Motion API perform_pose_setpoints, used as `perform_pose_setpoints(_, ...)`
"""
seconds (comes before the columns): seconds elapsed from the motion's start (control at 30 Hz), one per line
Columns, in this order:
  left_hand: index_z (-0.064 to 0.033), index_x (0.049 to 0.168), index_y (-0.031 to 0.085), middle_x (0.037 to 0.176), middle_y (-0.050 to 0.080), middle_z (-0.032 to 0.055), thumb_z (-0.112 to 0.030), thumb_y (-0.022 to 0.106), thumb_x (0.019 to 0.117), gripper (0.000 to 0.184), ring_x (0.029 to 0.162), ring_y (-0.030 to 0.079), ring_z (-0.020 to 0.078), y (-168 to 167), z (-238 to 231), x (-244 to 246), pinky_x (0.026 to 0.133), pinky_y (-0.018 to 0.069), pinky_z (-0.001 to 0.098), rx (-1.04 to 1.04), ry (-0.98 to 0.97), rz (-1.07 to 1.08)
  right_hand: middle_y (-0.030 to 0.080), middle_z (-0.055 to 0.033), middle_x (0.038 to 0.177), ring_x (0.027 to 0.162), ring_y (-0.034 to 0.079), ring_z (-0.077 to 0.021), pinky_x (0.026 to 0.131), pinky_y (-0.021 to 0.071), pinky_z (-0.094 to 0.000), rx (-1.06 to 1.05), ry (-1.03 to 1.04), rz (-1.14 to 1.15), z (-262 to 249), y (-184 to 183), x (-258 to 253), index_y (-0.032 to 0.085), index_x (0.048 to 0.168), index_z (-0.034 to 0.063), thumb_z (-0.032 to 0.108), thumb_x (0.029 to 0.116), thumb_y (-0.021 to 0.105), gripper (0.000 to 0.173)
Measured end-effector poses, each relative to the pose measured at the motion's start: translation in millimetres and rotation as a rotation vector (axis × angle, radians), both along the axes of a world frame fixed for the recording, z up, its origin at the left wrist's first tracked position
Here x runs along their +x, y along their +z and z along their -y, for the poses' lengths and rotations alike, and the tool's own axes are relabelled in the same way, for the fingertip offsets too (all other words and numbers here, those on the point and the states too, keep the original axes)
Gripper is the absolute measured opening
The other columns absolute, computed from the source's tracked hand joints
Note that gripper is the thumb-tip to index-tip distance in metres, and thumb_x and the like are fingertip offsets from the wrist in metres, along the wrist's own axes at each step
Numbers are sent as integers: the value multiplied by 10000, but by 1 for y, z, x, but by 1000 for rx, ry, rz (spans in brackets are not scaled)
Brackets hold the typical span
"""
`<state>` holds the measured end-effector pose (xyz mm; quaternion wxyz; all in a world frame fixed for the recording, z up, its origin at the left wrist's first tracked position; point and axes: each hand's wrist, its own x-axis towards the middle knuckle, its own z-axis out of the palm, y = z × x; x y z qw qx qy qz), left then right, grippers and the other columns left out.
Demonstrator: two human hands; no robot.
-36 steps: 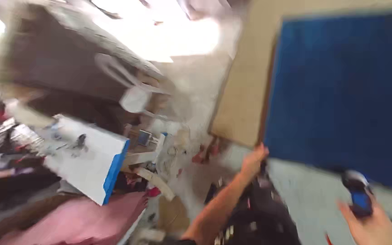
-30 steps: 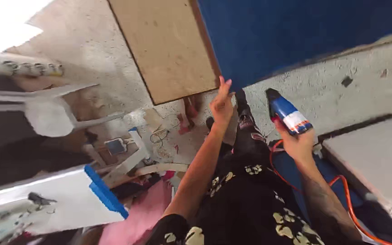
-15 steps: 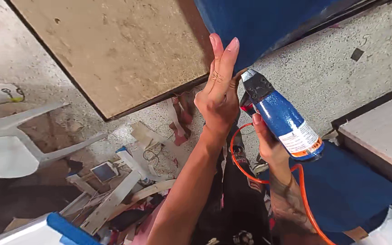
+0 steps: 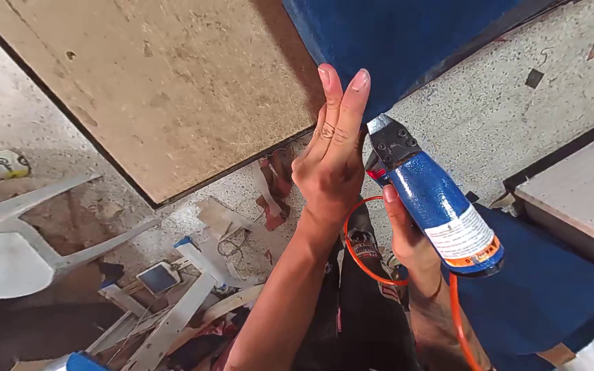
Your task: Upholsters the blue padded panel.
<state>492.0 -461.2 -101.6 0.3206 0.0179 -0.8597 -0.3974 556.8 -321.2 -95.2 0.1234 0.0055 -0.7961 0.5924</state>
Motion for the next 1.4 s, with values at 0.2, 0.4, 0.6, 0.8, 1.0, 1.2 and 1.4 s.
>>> perform_pose_setpoints(0.2,-73,1365,668,1467,587,138,15,639,960,416,1043,740,162,17,9,4,746,604,270,-133,-30,101,751,-124,900,819,745,-165,765,657,-340,-60,-35,3,8,-1,4,692,1031,-97,76,857,795,266)
perform_pose_setpoints(0.4,-51,1322,694,1422,629,113,49,634,949,391,1093,730,163,19,10,2,812,615,277,-152,-64,88,750,-113,899,825,742,-161,776,653,-343,-102,-10,17,4,0,2,699,1025,-79,82,850,808,261)
perform_pose_setpoints(0.6,-27,1304,700,1402,642,128,62,615,956,369,1082,736,170,18,16,0,815,615,273,-211,-91,51,758,-114,899,805,743,-155,747,651,-334,-39,18,41,0,-1,0,721,1038,-68,105,863,799,259)
perform_pose_setpoints(0.8,-72,1303,713,1403,647,89,58,617,955,383,1037,744,141,21,24,-2,776,606,253,-255,-123,81,760,-116,924,839,748,-162,784,654,-353,-39,26,73,0,-5,1,715,1057,-64,129,860,802,289)
perform_pose_setpoints(1.0,-56,1294,714,1398,650,103,69,634,946,378,1084,735,154,17,29,-3,832,602,256,-285,-153,45,763,-133,925,843,751,-177,790,653,-358,-63,3,23,-2,-12,7,730,1038,-73,97,859,800,257)
perform_pose_setpoints(1.2,-33,1319,692,1402,643,129,59,654,937,394,1068,738,175,17,34,-4,810,608,273,-348,-202,30,771,-112,937,858,752,-158,794,652,-340,-27,58,10,-4,-1,6,749,1033,-35,109,872,798,222)
perform_pose_setpoints(1.4,-17,1311,693,1402,640,143,69,644,938,386,1108,727,185,17,33,-5,847,605,276,-349,-203,13,773,-117,941,867,757,-160,804,654,-341,-11,36,-2,0,-1,3,752,1034,-38,126,862,808,245)
